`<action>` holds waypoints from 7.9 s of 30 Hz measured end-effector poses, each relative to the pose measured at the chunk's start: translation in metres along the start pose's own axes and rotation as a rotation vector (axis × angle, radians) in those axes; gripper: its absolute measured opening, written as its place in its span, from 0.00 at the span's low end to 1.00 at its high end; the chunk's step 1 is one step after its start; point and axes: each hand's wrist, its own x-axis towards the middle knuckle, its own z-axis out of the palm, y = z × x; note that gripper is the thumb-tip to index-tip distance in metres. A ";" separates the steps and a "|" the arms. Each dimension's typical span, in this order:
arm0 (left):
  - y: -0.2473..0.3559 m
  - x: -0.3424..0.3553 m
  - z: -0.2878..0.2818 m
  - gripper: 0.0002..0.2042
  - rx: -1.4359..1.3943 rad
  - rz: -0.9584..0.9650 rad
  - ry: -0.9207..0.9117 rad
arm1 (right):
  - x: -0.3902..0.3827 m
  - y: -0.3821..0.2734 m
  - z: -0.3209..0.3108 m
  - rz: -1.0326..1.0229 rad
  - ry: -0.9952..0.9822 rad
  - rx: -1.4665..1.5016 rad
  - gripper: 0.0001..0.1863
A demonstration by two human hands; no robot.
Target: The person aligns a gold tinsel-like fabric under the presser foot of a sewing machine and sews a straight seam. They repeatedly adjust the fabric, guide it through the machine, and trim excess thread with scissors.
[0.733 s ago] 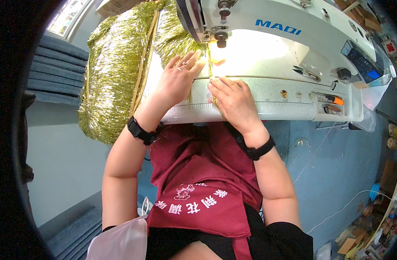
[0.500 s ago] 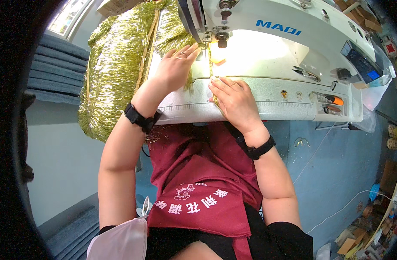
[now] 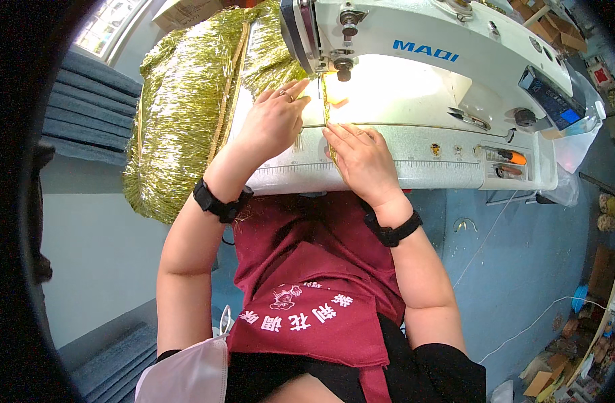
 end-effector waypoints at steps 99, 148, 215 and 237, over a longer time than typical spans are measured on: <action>0.091 -0.135 0.055 0.19 -3.246 -0.520 -0.406 | -0.050 -0.077 0.001 0.595 0.071 0.781 0.14; -0.241 0.294 0.047 0.16 -1.029 -0.752 0.096 | -0.061 0.101 -0.050 0.620 0.304 -0.185 0.17; 0.108 -0.127 0.076 0.14 -2.028 -0.613 0.146 | -0.009 -0.005 -0.054 0.671 -0.301 0.508 0.22; 0.110 -0.123 0.084 0.15 -2.035 -0.540 0.253 | 0.038 -0.060 -0.025 0.598 -0.700 0.301 0.27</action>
